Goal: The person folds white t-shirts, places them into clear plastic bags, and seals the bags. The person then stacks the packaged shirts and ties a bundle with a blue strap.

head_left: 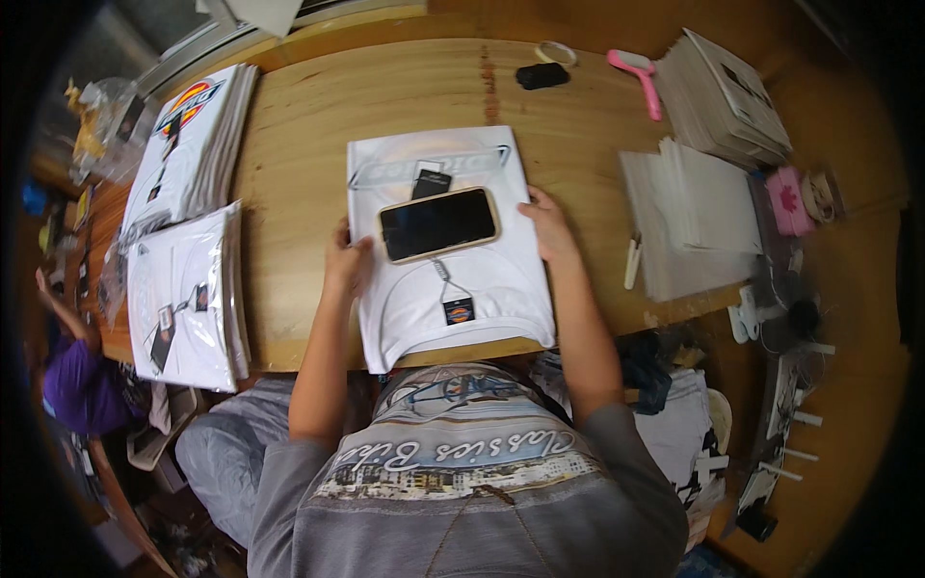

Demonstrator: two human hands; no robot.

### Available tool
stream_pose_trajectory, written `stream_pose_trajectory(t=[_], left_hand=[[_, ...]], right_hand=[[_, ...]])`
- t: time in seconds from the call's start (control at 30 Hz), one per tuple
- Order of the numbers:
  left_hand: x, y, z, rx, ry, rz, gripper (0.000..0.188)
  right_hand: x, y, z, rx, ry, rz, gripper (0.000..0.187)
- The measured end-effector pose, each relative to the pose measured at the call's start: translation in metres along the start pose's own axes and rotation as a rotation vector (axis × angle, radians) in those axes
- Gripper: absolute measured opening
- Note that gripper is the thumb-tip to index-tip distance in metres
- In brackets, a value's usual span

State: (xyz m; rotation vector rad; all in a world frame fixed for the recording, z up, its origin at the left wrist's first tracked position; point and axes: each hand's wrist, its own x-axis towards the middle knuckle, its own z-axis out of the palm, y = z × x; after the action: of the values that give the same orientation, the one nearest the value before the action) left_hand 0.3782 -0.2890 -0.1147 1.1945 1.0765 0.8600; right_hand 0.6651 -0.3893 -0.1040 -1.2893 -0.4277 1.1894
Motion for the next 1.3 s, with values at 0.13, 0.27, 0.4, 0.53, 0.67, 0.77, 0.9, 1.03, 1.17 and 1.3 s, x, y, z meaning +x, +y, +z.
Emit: stream_pose_trajectory(t=[0.13,0.27,0.4,0.53,0.67,0.77,0.9,1.03,1.17,1.3], left_hand=[[-0.009,0.007,0.02,0.099,0.148,0.042,0.064],[-0.004,-0.007,0.004,0.486,0.194,0.22,0.071],[-0.015,0.009,0.008,0.527,0.292,0.265,0.065],[-0.024,0.042,0.045,0.608,0.379,0.487,0.051],[-0.037,0.079,0.118,0.59,0.035,0.848,0.039],[-0.056,0.074,0.185,0.534,-0.467,0.975,0.037],[-0.087,0.034,0.266,0.664,-0.933,1.124,0.038],[-0.102,0.016,0.321,0.69,-0.976,1.263,0.046],[-0.105,0.018,0.357,0.776,-0.95,1.208,0.05],[-0.1,0.0,0.371,0.817,-0.87,1.156,0.051]], right_hand=[[0.017,0.03,-0.014,-0.597,0.191,-0.432,0.03],[-0.025,-0.029,-0.029,-0.764,0.214,-0.33,0.021],[-0.078,-0.076,-0.159,-0.992,0.567,-0.304,0.014],[-0.107,-0.048,-0.25,-1.098,0.474,-0.425,0.016],[-0.106,-0.051,-0.249,-0.929,0.566,-0.327,0.012],[-0.107,-0.066,-0.241,-0.888,0.61,-0.257,0.008],[-0.111,-0.062,-0.266,-0.635,0.755,-0.248,0.009],[-0.11,-0.059,-0.257,-0.893,0.711,-0.451,0.011],[-0.113,-0.069,-0.239,-0.911,0.61,-0.401,0.01],[-0.102,-0.076,-0.254,-0.868,0.778,-0.509,0.01]])
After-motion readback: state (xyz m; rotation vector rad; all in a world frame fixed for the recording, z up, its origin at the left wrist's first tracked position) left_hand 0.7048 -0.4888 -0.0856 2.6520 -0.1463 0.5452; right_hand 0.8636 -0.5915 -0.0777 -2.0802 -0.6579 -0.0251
